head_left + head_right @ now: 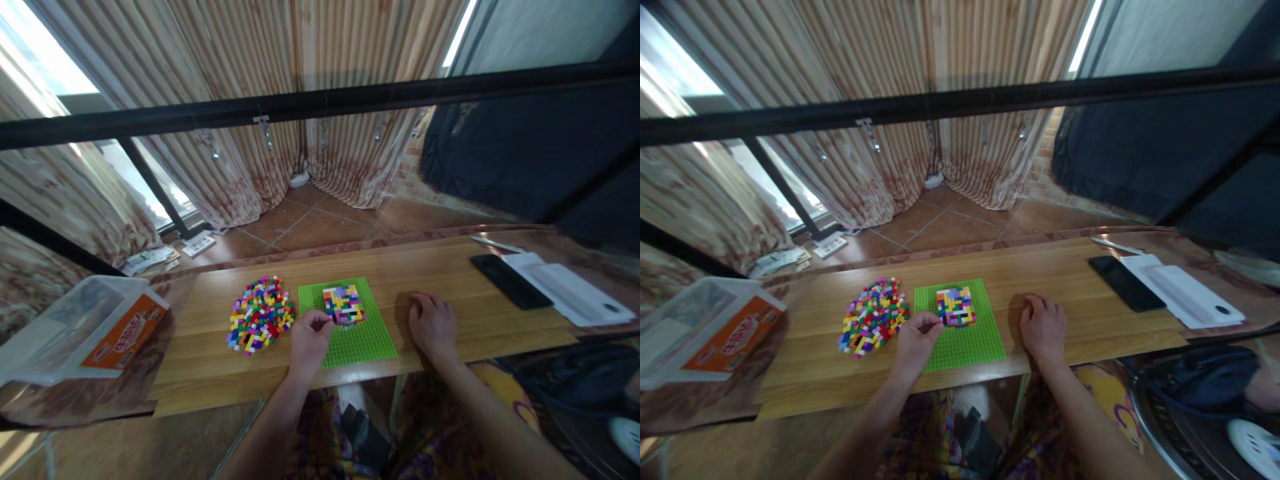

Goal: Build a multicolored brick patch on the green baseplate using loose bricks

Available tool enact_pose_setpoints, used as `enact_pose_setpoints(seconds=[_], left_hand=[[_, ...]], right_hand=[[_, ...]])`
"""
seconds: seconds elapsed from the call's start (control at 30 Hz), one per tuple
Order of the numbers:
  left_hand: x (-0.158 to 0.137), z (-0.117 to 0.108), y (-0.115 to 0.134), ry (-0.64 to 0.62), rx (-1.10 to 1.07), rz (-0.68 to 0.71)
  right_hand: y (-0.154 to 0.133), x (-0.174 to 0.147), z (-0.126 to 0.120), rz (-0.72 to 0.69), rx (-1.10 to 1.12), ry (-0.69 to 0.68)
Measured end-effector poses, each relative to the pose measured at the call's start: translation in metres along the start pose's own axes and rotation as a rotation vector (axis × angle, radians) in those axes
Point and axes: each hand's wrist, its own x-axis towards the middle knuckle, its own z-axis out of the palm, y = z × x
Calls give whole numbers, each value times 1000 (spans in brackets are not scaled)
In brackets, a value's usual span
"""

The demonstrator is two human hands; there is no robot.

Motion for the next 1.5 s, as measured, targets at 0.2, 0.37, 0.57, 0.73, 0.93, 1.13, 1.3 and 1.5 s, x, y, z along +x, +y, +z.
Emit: enact_pose_setpoints(seconds=[0.2,0.37,0.57,0.73,0.93,1.13,1.3,1.5], left_hand=[[-1,-7,-7,-58,-89,29],[6,-11,-7,-44,9,16],[11,0,5,-16,256,36],[8,2,4,15,262,8],[5,5,-7,34,279,14],[-2,5,2,43,287,42],[-17,-22,4,53,258,119],[-28,-95,-7,253,382,148]], right_hand=[[1,-1,0,2,-17,1],[2,-1,1,-8,-17,6],[4,0,2,-31,-4,2],[8,0,4,-29,-3,-9],[12,0,4,-53,-51,-43],[15,-1,7,-63,-96,-39],[18,-2,10,-84,-88,-23],[18,-1,10,-91,-89,-16]])
